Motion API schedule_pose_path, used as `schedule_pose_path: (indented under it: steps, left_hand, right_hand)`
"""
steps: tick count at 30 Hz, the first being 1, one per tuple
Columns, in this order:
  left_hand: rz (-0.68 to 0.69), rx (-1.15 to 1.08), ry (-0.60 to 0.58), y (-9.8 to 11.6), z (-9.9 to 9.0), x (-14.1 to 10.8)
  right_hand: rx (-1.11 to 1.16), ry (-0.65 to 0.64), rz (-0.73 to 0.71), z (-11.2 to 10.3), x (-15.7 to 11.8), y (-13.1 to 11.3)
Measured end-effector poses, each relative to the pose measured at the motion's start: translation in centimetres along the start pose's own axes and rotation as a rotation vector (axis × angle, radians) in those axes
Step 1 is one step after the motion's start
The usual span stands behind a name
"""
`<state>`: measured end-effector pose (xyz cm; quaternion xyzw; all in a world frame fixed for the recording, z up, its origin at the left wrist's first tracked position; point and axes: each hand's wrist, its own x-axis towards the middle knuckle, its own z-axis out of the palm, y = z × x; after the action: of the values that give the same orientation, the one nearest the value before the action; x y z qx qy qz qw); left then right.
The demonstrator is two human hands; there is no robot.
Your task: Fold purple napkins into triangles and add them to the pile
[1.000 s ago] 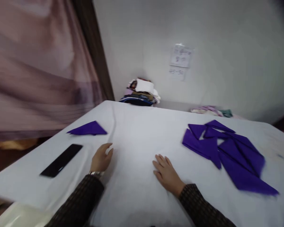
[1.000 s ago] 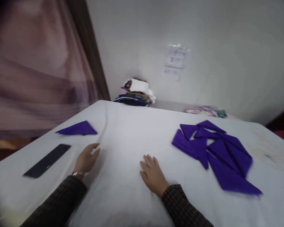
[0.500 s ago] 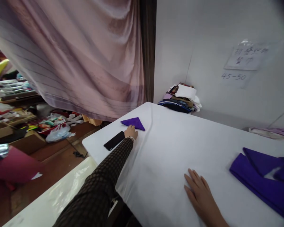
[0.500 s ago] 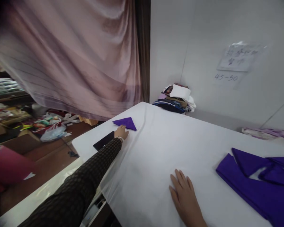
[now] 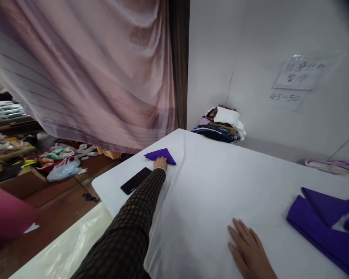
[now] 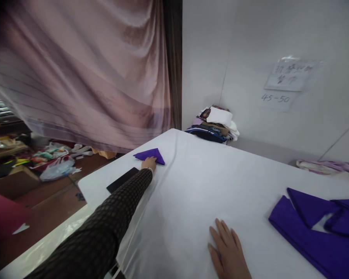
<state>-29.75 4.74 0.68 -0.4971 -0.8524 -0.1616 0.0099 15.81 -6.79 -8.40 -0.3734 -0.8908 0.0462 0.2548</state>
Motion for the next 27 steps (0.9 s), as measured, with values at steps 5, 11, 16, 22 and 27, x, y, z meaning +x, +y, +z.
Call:
schedule_pose_path:
  steps: [5,11,16,22,27]
  left_hand:
    - [0.016,-0.093,0.079,1.9,-1.1,0.1]
    - [0.373,-0.218,0.091,9.5,-2.1,-5.3]
    - [1.256,-0.336,-0.238,14.7,-0.1,-17.1]
    - [1.071,-0.442,-0.176,15.0,1.6,-22.7]
    - [0.662,-0.303,-0.228,15.3,2.1,-22.0]
  right_hand:
    - [0.008,-0.012,-0.001,0.0,0.0,0.1]
    - [0.187,-0.010,0.095,-0.8,0.0,-0.5]
    - [0.711,0.135,0.494,-2.9,1.0,-1.0]
    - [1.088,0.352,0.643,-3.1,2.3,0.0]
    - [1.013,0.367,0.624,-2.0,2.7,0.2]
